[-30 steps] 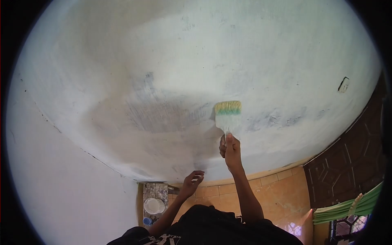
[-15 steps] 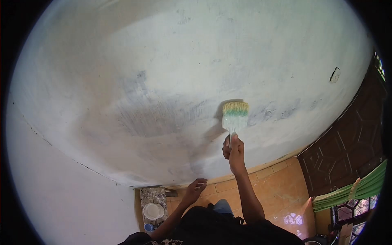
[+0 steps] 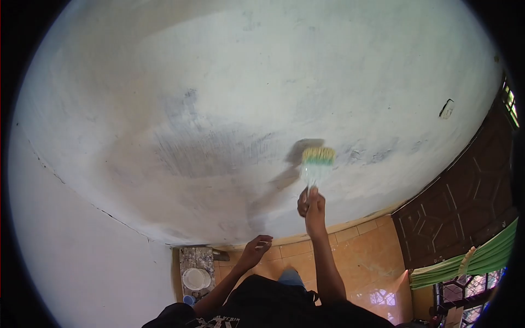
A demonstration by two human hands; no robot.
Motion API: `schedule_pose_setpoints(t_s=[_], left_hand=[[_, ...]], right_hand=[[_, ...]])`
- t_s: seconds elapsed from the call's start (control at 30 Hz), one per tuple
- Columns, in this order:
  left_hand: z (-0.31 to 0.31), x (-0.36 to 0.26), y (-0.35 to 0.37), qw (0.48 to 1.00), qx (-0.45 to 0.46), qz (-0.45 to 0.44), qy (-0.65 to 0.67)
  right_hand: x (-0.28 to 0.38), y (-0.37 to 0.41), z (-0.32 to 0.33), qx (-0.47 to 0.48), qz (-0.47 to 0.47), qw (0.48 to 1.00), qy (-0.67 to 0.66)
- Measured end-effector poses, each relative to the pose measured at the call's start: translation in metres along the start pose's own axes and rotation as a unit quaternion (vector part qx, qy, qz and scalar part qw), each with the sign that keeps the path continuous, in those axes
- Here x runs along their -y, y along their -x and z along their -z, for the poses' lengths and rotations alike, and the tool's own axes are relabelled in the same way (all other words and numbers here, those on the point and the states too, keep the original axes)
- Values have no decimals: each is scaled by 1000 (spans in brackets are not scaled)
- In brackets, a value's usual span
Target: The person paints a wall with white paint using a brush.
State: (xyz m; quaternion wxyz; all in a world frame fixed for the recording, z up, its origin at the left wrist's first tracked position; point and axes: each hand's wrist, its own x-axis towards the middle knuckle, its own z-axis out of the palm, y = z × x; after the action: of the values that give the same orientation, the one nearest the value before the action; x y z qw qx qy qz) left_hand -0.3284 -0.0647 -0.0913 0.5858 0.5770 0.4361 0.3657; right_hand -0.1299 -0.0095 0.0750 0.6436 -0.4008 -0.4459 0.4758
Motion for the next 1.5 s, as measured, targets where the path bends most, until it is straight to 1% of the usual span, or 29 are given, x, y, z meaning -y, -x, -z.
schedule_pose_setpoints(t_s=[0.07, 0.13, 0.17, 0.2, 0.23, 0.27, 0.3, 0.33, 0.4, 0.47, 0.5, 0.53, 0.57, 0.67, 0.73, 0.77, 0.83, 0.87, 0.93, 1.0, 1.1, 1.13, 1.2, 1.23, 1.33, 1.37, 1.43, 1.47, 1.5], left_hand=[[-3, -8, -3, 1000, -7, -9, -6], [-6, -13, -4, 1000, -27, -11, -4], [-8, -16, -6, 999, -38, -16, 0], [-10, -17, -6, 999, -52, -11, 5], [-12, -17, -6, 998, -65, -7, 10], [-16, -17, -6, 997, -76, -1, 17], [-19, -16, -7, 997, -74, 8, 14], [-22, -16, -6, 997, -70, 19, 10], [-29, -14, -9, 998, -62, 25, 9], [-37, -10, -11, 999, -50, 19, 10], [-40, -13, -12, 999, -45, 18, 9], [-44, -19, -15, 999, -40, 17, 8], [-48, -24, -20, 999, -36, 13, 9], [-58, -33, -32, 999, -44, 2, 11], [-61, -40, -40, 999, -53, -12, 3], [-63, -43, -42, 998, -59, -17, 0], [-66, -48, -39, 997, -71, -35, 6], [-66, -53, -43, 996, -76, -50, 7], [-67, -64, -45, 995, -81, -50, 3], [-70, -65, -39, 996, -81, -41, 0], [-73, -66, -43, 996, -81, -38, -5], [-73, -64, -44, 996, -83, -38, -8], [-74, -63, -48, 995, -90, -41, -5], [-76, -64, -48, 995, -94, -41, 1], [-82, -62, -44, 995, -97, -35, 3], [-83, -63, -47, 995, -97, -37, 0], [-84, -58, -53, 994, -98, -39, 4], [-87, -54, -49, 995, -96, -33, 7], [-90, -56, -48, 995, -93, -29, 1]], right_hand=[[-1, -14, 8, 11, -4, 1000, 5], [-23, -21, 14, 16, 5, 1000, 23], [-52, -19, 23, 12, 45, 997, 65], [-74, -10, 29, 3, 12, 998, 66], [-110, -1, 41, -12, 13, 992, 128], [-109, 19, 36, -13, -36, 998, 58], [-111, 32, 36, -49, -140, 988, 52], [-103, 41, 35, -27, -143, 989, 12], [-81, 31, 35, -13, -90, 996, 2], [-32, 5, 30, -17, -14, 998, 54], [-6, -10, 27, 2, 11, 999, 40], [10, -21, 28, 22, 36, 999, 28], [10, -28, 34, 22, 33, 999, 30], [-22, -41, 56, 21, 9, 999, 45], [-74, -16, 76, 13, -27, 998, 60], [-121, -6, 96, 12, 2, 985, 174], [-142, 11, 104, 8, 21, 960, 277], [-141, 16, 108, 6, 19, 963, 270], [-79, 19, 92, 6, 12, 982, 189], [-14, -6, 77, 5, 0, 999, 38], [-3, -41, 86, 17, -5, 1000, 22], [-13, -41, 92, 13, 5, 999, 43], [-62, -33, 111, 9, 26, 996, 87], [-92, -24, 123, 14, 15, 997, 80], [-106, 17, 130, -18, -110, 985, 133], [-105, 15, 134, 2, -99, 989, 110], [-64, 13, 127, 38, -79, 994, 64], [-42, -1, 121, 29, -69, 997, 36], [-17, -15, 115, 47, -23, 999, 6]])
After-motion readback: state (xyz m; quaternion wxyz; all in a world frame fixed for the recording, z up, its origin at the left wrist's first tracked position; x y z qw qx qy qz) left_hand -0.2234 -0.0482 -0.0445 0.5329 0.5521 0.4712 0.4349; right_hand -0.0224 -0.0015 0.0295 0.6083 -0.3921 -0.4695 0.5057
